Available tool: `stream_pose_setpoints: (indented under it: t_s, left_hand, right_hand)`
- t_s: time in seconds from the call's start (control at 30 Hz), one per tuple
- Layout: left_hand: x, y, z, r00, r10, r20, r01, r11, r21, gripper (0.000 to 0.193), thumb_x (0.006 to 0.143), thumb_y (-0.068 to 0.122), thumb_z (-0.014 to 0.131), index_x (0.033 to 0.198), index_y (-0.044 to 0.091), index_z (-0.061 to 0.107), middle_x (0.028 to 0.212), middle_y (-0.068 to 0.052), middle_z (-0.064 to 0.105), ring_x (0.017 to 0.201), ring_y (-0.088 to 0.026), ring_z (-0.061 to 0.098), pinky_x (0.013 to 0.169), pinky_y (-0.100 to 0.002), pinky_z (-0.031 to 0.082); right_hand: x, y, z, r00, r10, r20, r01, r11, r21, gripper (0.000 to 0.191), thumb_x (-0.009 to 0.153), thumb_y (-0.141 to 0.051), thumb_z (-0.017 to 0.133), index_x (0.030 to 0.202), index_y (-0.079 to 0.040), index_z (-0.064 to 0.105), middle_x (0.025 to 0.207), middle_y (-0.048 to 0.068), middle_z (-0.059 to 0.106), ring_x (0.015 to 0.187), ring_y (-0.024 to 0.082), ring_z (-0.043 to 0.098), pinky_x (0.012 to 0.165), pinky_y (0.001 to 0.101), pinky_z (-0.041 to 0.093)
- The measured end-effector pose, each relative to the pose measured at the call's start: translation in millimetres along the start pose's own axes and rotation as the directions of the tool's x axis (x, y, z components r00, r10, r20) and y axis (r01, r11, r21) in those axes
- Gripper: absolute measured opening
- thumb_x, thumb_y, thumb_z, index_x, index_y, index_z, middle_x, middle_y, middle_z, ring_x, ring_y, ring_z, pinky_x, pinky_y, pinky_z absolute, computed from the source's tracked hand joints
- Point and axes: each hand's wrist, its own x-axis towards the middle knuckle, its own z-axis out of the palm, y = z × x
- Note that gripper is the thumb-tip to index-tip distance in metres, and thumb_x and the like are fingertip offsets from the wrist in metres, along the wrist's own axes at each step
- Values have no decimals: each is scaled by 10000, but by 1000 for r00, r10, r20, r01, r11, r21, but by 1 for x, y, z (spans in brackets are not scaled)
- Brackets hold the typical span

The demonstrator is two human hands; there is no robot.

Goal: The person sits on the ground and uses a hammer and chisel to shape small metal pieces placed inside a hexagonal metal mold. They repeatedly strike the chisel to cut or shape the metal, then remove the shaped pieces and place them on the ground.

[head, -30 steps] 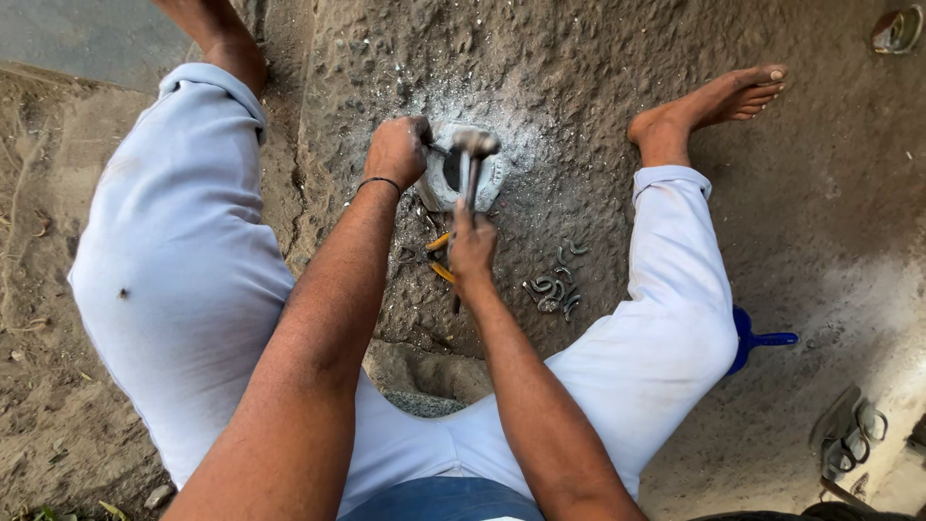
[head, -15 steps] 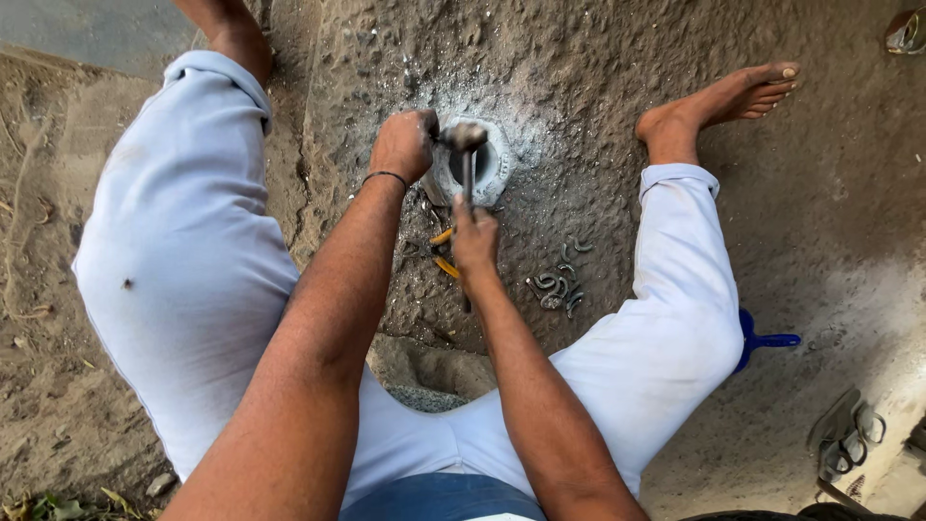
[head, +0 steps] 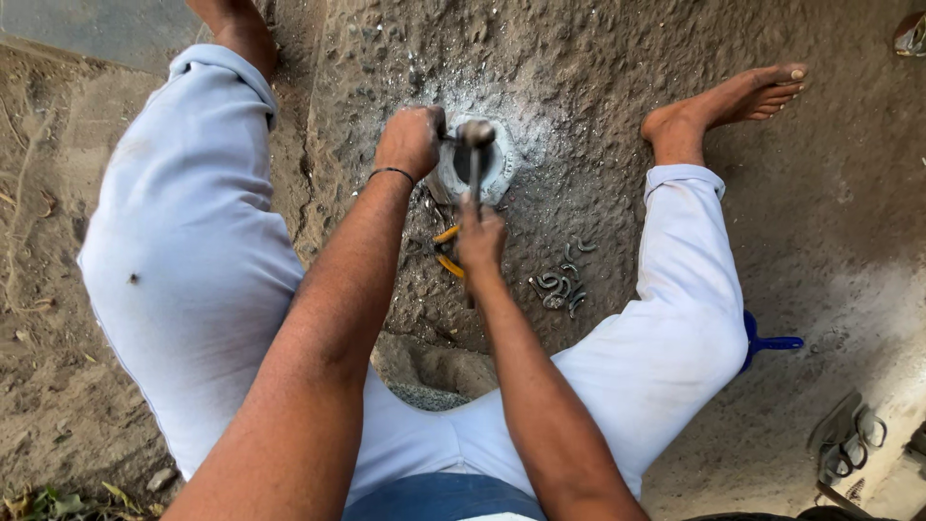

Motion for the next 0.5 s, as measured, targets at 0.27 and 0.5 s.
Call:
stream_pose_setpoints:
  t_s: [0.27,0.5]
  left_hand:
    - [-3,-5,1,998,-59,12,59,998,-25,264,888,-33,628,1010,161,760,1006,-146,750,952,-317,718,849,-450,575]
    - [-5,4,-10,987,-123,105,129,990,-52,215,916,2,621,1004,156,742,976,-147,746,924,-317,723,827,-452,576]
  right_hand:
    - [11,-10,-26,845,-529,-74,480,691,540,440,1016,-504,603,759,-158,515,615,-53,472,462,64,378,359,261,290]
    - [-2,6,6,995,49,87,-76,937,342,406,1001,-465,645,754,-168,518,581,-57,458,429,72,372,364,255,288]
